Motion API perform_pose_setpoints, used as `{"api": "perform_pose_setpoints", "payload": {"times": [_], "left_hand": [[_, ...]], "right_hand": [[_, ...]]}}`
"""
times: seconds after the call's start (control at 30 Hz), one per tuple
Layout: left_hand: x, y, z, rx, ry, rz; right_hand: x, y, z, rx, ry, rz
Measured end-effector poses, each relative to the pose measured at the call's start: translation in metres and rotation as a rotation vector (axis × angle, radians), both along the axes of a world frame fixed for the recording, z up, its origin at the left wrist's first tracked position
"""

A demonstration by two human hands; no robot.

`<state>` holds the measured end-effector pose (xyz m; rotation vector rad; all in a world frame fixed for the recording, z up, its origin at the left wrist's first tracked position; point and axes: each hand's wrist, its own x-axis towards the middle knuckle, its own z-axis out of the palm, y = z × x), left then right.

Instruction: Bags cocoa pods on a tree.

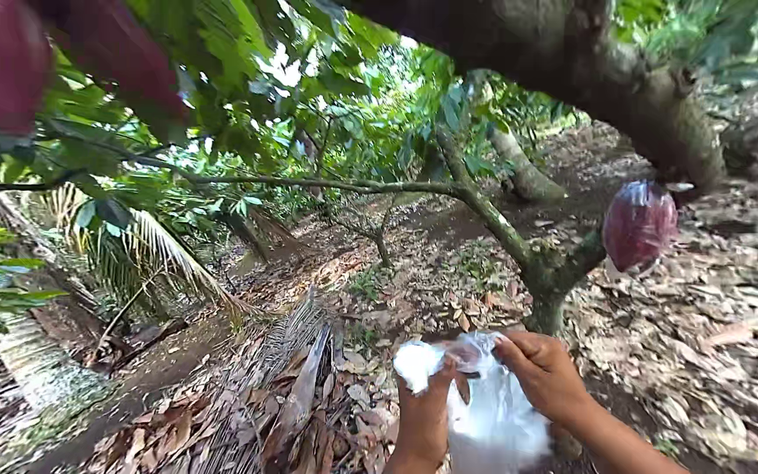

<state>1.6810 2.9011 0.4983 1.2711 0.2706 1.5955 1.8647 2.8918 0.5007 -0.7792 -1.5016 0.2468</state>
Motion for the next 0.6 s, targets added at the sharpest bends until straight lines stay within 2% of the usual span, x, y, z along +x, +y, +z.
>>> {"api": "perform_pose_setpoints", "payload": {"times": [0.07, 0.13, 0.23, 0.3, 0.37, 0.43, 0.53, 0.6], "left_hand": [[-0.014, -0.005, 0.007, -0.006, -0.004, -0.17], [-0.027, -0.01, 0.011, 0.015, 0.026, -0.214], [-0.049, -0.007, 0.014, 0.134, 0.13, -0.114], [-0.071, 0.001, 0.022, 0.32, 0.246, -0.022], [-0.096, 0.005, 0.042, 0.516, 0.337, 0.047], [-0.125, 0.005, 0.07, 0.703, 0.422, 0.139], [-0.175, 0.006, 0.123, 0.978, 0.577, 0.4], [-0.208, 0.004, 0.158, 1.088, 0.669, 0.618]], "right_hand": [[0.005, 0.003, 0.005, -0.037, 0.101, 0.023], [0.005, 0.004, 0.015, -0.075, 0.227, 0.162], [-0.004, -0.009, 0.046, -0.143, 0.397, 0.43], [-0.009, -0.022, 0.074, -0.147, 0.361, 0.641], [-0.017, -0.032, 0.103, -0.119, 0.161, 0.756], [-0.027, -0.04, 0.139, -0.055, -0.125, 0.717], [-0.051, -0.052, 0.199, 0.07, -0.558, 0.464], [-0.075, -0.061, 0.236, 0.18, -0.765, 0.268]]}}
